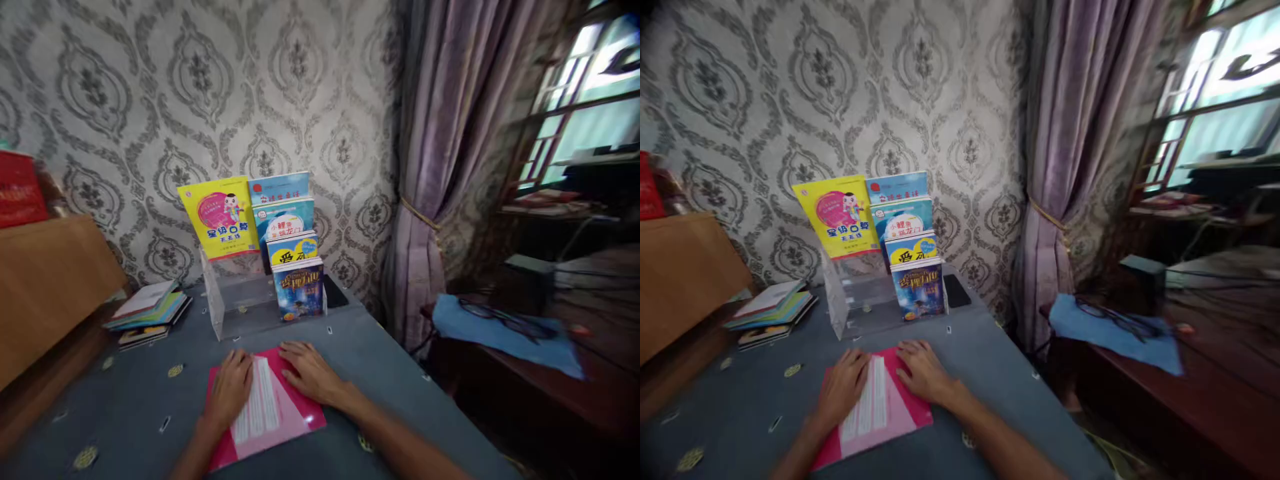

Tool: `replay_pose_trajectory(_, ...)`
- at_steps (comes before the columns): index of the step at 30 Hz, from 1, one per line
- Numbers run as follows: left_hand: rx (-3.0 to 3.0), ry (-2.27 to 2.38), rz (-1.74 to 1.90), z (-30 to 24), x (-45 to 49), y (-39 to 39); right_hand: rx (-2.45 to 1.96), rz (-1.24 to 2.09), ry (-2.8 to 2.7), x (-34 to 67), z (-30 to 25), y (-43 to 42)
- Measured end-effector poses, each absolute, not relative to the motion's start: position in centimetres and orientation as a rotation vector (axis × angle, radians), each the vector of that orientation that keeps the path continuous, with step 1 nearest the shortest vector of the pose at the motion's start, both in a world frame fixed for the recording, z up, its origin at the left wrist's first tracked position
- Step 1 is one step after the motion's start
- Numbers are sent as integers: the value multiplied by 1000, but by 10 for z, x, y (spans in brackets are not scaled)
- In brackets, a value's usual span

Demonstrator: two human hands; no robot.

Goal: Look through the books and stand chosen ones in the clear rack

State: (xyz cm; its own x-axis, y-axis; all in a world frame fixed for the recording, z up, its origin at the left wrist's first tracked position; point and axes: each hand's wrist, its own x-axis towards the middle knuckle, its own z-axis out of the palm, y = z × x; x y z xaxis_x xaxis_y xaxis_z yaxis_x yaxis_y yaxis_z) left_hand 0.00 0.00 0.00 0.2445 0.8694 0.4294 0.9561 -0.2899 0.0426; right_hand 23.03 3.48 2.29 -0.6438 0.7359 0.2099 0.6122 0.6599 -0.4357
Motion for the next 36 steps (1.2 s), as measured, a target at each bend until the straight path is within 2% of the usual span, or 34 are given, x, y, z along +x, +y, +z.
replay_pose_trajectory(23,-2374,-1720,-825,-7,-5,-1,-1050,410,-2493,234,17,33)
replay_pose_trajectory(36,-2369,-1661,-714,-6,-6,-1,-1036,392,-2530,235,20,34)
